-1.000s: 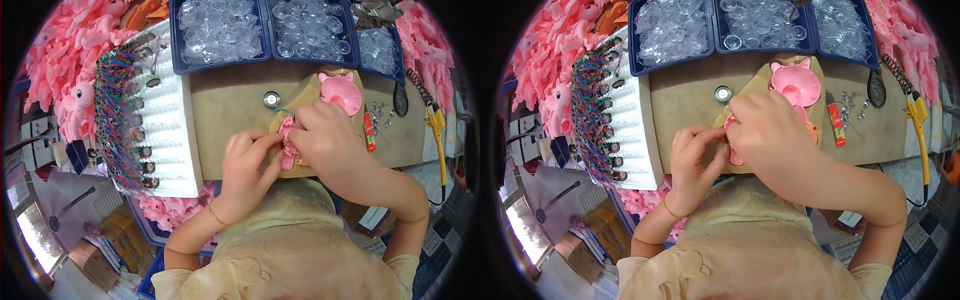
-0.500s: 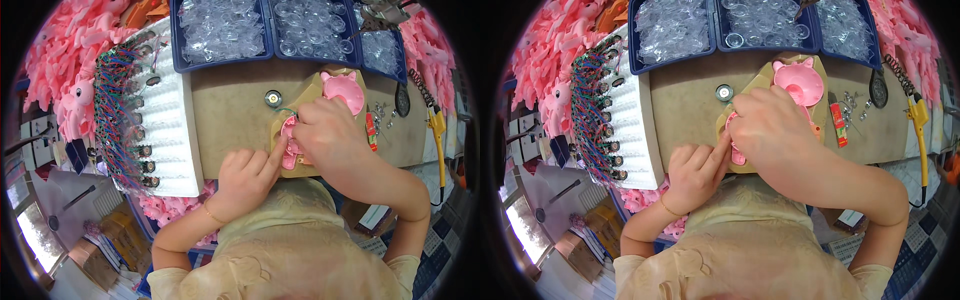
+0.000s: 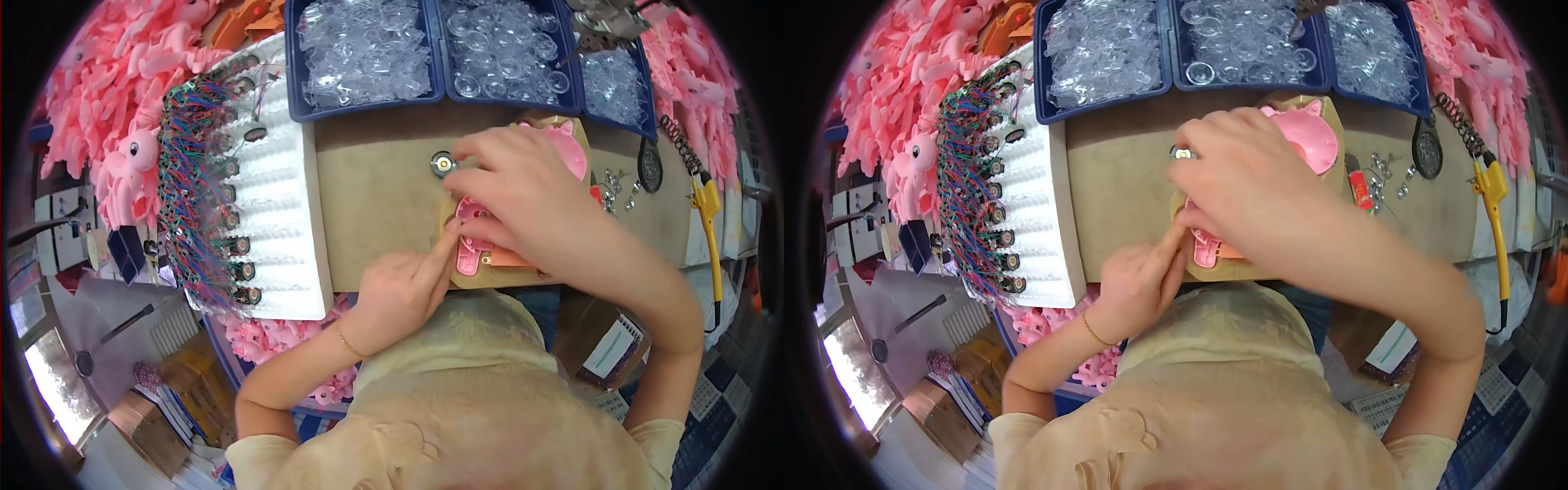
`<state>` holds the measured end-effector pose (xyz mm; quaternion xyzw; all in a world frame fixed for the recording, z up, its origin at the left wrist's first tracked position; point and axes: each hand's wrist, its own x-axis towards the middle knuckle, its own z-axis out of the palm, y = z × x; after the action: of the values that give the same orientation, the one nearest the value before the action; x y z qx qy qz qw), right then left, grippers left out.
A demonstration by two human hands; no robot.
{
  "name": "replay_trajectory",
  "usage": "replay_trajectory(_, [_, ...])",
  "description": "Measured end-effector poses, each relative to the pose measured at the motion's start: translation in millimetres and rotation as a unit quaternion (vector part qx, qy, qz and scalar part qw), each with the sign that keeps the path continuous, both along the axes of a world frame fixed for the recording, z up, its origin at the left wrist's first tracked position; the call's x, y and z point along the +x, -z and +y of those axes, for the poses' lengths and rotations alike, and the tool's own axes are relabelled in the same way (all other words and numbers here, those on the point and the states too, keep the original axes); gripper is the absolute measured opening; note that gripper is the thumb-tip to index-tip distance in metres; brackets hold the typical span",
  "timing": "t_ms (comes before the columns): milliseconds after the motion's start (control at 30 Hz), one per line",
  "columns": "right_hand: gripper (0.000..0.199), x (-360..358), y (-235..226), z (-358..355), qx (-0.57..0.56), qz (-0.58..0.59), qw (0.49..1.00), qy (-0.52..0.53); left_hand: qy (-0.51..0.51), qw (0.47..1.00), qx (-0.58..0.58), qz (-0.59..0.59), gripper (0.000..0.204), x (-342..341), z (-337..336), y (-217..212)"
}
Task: Assembling a pink toy pony by soldering internal components and joining the plastic shell parts.
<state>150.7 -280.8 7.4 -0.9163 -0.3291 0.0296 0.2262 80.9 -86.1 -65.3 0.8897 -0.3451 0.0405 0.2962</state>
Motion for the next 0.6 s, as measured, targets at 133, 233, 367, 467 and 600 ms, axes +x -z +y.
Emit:
replay_trajectory(133, [0.033, 23.2, 6.3, 8.9, -0.137, 0.170, 0.972, -0.089, -0.078, 0.997, 0.007, -0.014, 0.051, -14.5, -9.3, -0.1])
replay_trajectory(233, [0.034, 32.8, 6.0, 16.4, -0.202, 0.210, 0.949, -0.118, -0.072, 0.997, 0.003, 0.012, 0.051, -15.1, -11.5, -3.5])
replay_trajectory(367, [0.032, 27.1, 11.6, 16.1, -0.198, 0.134, 0.962, -0.130, -0.062, 0.998, -0.005, 0.008, 0.051, -12.8, -10.6, -0.9])
replay_trajectory(467, [0.032, 25.8, 8.9, 21.8, -0.254, 0.149, 0.946, -0.137, -0.045, 0.998, -0.012, -0.030, 0.052, -9.2, -10.5, 3.5])
replay_trajectory(600, [0.031, 23.3, 3.9, 5.0, -0.190, 0.162, 0.963, -0.099, -0.044, 0.998, 0.005, -0.033, 0.050, -2.8, -7.5, -2.6])
